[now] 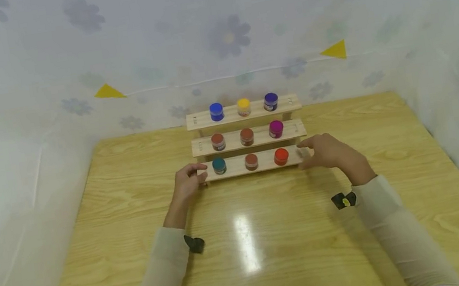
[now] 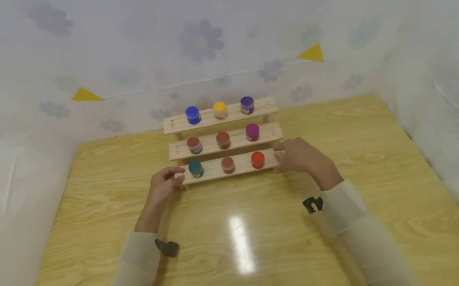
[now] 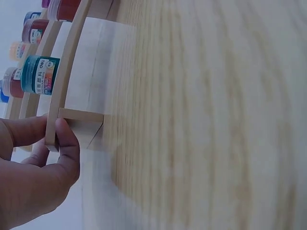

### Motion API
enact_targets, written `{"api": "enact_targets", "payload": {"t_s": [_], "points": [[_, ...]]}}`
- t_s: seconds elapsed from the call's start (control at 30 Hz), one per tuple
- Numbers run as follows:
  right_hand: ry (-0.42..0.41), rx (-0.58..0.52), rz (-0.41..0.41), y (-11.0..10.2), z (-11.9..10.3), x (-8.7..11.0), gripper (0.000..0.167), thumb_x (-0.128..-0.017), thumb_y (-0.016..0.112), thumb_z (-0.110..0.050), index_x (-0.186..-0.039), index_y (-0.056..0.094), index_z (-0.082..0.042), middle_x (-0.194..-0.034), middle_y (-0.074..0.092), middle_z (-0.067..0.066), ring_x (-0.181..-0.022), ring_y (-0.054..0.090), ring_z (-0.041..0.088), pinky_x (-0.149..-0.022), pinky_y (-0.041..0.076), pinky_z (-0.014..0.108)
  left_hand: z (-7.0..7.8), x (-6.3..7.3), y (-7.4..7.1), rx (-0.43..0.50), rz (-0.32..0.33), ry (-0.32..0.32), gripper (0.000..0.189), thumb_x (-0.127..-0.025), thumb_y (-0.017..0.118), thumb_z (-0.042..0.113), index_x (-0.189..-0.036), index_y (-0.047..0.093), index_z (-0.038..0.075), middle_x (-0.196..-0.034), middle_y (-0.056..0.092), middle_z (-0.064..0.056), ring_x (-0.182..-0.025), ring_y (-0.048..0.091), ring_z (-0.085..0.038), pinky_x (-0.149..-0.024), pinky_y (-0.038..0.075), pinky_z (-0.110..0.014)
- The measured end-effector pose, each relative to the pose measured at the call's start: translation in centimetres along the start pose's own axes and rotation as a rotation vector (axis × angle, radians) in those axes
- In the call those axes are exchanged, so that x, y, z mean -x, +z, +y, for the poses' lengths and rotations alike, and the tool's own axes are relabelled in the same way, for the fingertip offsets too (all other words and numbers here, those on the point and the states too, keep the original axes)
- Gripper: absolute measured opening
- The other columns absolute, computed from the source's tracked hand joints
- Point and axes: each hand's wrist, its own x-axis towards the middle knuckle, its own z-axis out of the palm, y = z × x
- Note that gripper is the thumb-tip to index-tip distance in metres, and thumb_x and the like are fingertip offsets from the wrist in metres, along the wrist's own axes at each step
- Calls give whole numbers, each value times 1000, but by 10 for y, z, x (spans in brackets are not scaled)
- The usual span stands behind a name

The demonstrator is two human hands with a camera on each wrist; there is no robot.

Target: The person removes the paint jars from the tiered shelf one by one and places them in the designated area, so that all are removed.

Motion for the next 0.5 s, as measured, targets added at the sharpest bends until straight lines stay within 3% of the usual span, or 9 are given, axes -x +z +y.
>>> {"api": "enact_targets", "payload": {"t_s": [0.13,0.23,0.33,0.5], "points": [[-31,-22,52,-13,3,-3,63,-87,68,-30,-137,47,1,-136,49,27,-123,47,45,-97,42,58,1,2,0,16,-3,-31,24,-88,61,3,-111,65,0,-119,52,-9,-107,41,-21,-91,37,-31],[-32,-28,125,-21,3,-7,58,-89,66,-32,-133,51,2,-132,53,27,-119,50,44,-95,44,57,1,3,0,32,-8,-44,25,-88,60,2,-112,64,-1,-135,50,-12,-127,39,-26,-111,31,-38],[-16,-60,229,-27,2,-11,56,-89,66,-34,-131,54,1,-130,54,26,-117,52,44,-93,45,56,1,2,0,47,-9,-40,25,-87,60,1,-112,64,-2,-139,48,-14,-134,36,-27,-116,25,-41],[-23,-142,406,-29,-3,-20,55,-89,66,-33,-131,54,1,-126,56,27,-112,55,43,-92,47,54,1,0,0,54,-17,-39,24,-87,61,2,-111,64,-2,-139,47,-14,-131,35,-27,-115,27,-41]]}}
